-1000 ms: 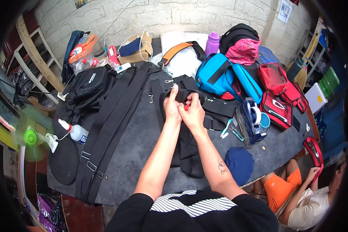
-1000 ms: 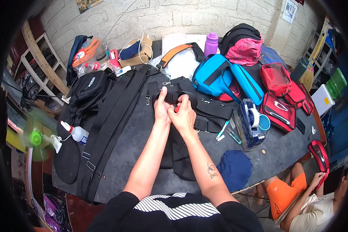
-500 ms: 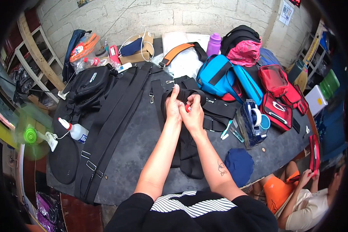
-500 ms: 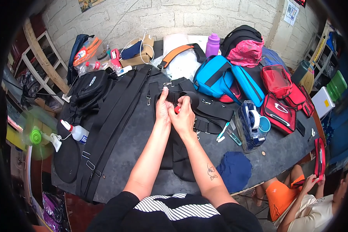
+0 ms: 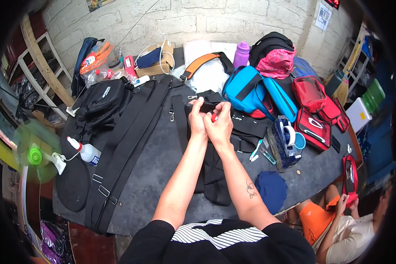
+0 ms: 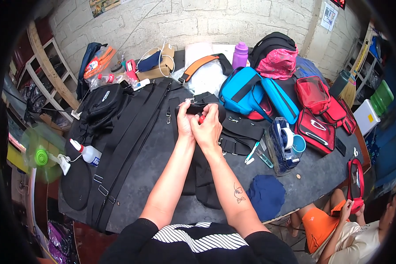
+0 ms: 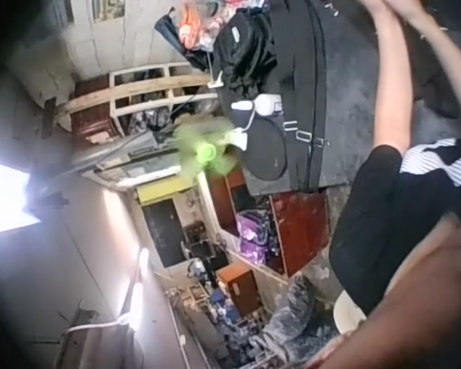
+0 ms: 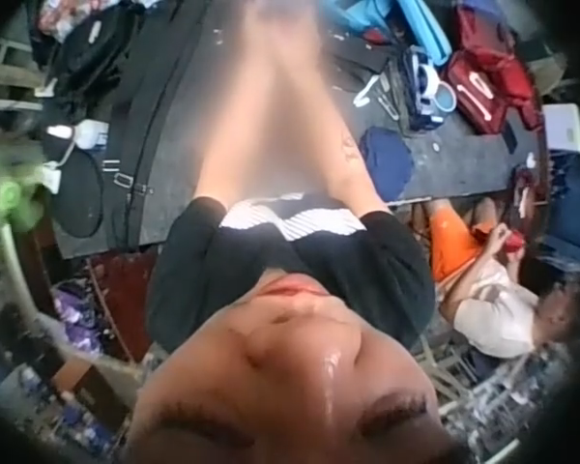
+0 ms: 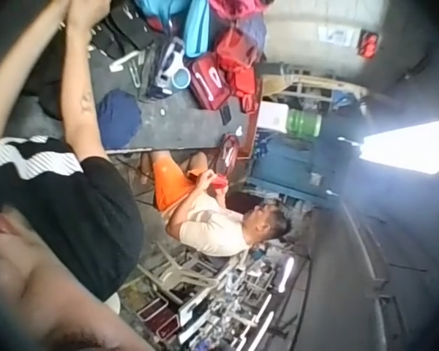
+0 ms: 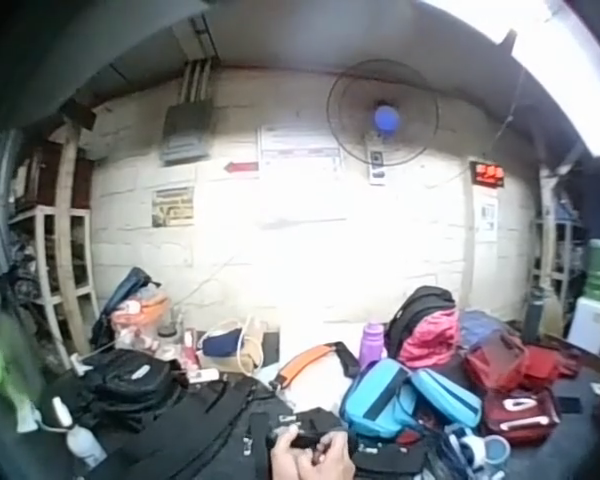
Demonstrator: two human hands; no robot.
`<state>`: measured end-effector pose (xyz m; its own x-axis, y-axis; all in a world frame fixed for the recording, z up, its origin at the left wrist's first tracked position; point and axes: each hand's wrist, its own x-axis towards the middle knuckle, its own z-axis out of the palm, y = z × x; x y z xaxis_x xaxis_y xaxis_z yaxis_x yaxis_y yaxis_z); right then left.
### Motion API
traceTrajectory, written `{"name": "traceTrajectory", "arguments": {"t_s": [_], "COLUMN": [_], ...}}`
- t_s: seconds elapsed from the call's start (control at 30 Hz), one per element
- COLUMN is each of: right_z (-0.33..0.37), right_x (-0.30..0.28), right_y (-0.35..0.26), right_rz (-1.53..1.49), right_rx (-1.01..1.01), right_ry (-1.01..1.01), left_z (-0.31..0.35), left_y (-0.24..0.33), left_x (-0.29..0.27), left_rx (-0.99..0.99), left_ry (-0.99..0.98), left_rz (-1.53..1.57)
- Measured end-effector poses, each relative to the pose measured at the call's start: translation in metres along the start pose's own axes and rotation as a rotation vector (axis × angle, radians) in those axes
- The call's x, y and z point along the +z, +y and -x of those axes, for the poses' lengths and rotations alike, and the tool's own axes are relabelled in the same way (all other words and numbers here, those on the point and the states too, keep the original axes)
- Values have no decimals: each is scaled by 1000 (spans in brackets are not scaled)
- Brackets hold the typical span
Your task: Inspecting bag straps and using a lighter to seal frayed thread ends in a manufacturing workshop.
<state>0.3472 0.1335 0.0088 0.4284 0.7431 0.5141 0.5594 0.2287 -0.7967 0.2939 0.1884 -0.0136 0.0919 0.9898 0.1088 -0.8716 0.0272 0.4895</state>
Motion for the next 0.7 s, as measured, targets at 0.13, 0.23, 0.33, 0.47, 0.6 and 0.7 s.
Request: {"name": "traceTrajectory", "arguments": {"t_s": [0.13, 0.23, 0.33, 0.47, 0.6, 0.7], "right_z": [5, 10, 13, 19, 22, 26], "right_x": [0, 2, 11, 19, 18, 4], "right_y": [8, 19, 23, 21, 18, 9], "right_rz": [35, 67, 1, -4, -36, -84], "right_rx": [22, 44, 19, 37, 26, 7], "right_ry": [-46, -123, -109, -131, -164, -226], "left_z": [6, 14, 12, 12, 11, 8], "left_y": [3, 13, 15, 20, 21, 40], "left_x": [5, 4, -1, -13, -22, -19], "left_rx": [34, 17, 22, -61, -6, 1], "left_ry": [40, 4, 1, -15, 29, -73], "left_rz": [-24, -99, -73, -56, 58, 56]}}
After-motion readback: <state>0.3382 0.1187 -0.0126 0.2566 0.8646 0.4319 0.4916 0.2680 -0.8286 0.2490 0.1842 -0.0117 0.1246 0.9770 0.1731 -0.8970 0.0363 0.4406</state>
